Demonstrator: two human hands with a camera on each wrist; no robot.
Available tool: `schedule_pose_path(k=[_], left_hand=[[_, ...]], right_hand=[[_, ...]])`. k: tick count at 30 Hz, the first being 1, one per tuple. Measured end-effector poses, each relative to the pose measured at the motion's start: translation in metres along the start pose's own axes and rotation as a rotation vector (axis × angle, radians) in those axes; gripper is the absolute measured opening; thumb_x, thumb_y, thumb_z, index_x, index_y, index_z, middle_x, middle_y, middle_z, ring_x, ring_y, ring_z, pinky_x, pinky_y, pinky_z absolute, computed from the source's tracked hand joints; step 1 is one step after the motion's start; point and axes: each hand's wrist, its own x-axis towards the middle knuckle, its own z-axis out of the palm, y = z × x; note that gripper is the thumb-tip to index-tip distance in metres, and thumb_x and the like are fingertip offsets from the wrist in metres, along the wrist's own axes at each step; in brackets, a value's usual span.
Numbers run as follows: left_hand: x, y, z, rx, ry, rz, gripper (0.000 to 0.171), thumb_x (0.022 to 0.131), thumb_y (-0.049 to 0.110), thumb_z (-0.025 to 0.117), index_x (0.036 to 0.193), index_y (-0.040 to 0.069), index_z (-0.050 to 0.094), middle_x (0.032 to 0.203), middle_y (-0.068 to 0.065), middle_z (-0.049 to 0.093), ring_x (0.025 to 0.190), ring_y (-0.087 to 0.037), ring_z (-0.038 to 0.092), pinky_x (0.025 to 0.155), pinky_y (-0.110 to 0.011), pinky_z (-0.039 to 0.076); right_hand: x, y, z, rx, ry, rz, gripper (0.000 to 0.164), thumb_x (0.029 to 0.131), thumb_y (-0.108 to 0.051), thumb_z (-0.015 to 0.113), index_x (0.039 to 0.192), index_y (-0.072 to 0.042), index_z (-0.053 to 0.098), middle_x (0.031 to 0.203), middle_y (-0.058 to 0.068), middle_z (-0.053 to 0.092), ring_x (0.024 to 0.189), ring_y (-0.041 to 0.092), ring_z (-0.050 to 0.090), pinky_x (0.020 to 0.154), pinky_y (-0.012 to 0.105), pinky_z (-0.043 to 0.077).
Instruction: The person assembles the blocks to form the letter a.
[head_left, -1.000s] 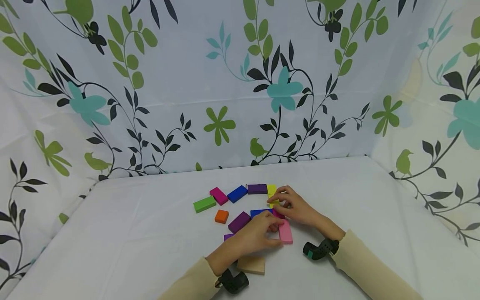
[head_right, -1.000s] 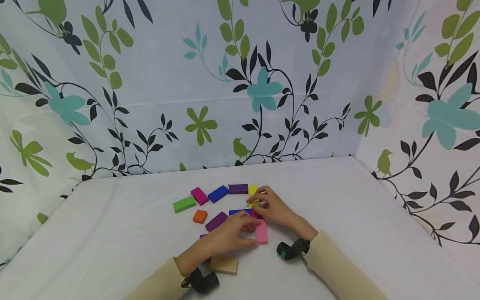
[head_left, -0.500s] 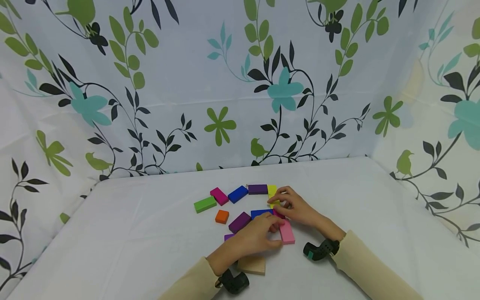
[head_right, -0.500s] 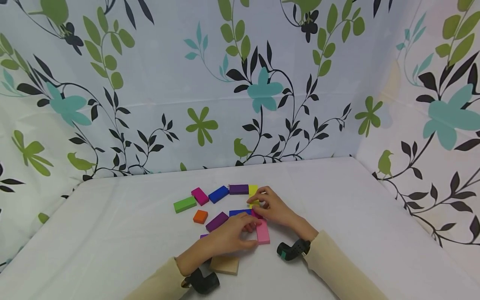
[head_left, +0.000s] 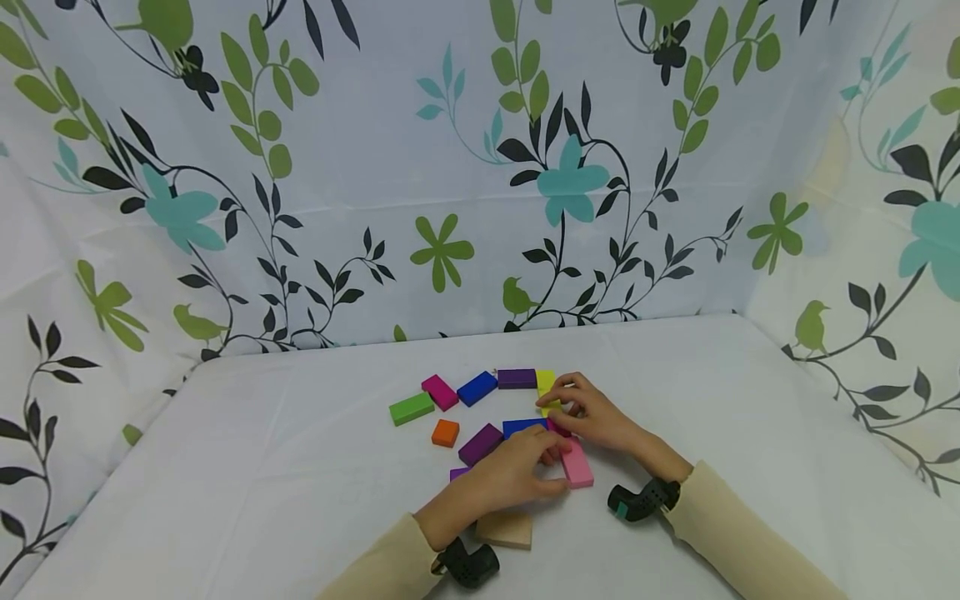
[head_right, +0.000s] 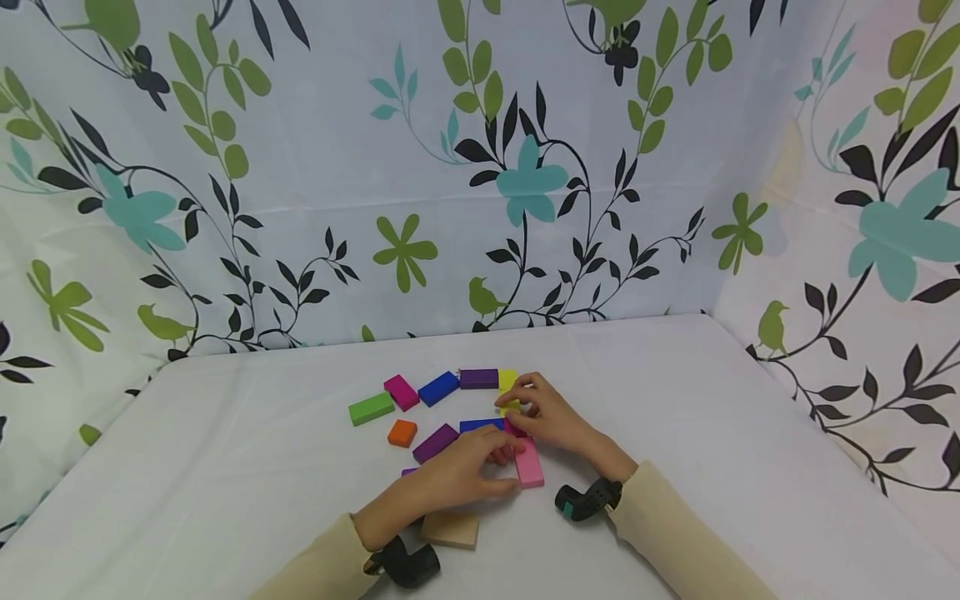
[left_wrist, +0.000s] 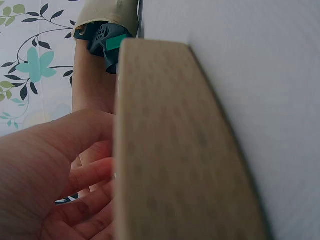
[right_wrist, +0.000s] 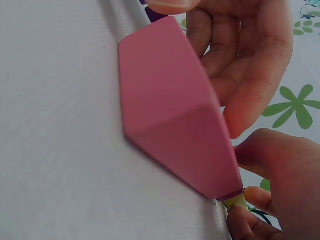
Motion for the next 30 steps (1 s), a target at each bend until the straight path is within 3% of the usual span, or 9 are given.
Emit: schedule_pose_path(k=[18, 30], left_hand=[[-0.003, 0.0, -0.016, -0.001, -0.078, 0.03, 0.032, 0.093, 0.023, 0.068, 0.122, 0.011, 0.062, 0.104, 0.005, 0.063, 0.096, -0.003, 0.057, 0.086, -0.016, 0.048], [-0.007, 0.0, -0.034, 0.026, -0.047, 0.003, 0.035, 0.093, 0.029, 0.067, 0.124, 0.013, 0.062, 0.107, 0.002, 0.066, 0.101, -0.006, 0.059, 0.086, -0.02, 0.05]], right_hand=[[0.0, 0.002, 0.001, 0.01, -0.002, 0.0, 0.021, 0.094, -0.01, 0.062, 0.113, -0.006, 0.07, 0.121, 0.017, 0.046, 0.079, 0.016, 0.055, 0.075, 0.024, 0.05], [0.0, 0.003, 0.001, 0.001, -0.001, -0.005, 0.021, 0.094, -0.011, 0.063, 0.113, -0.007, 0.07, 0.121, 0.016, 0.047, 0.083, 0.015, 0.054, 0.078, 0.025, 0.05]])
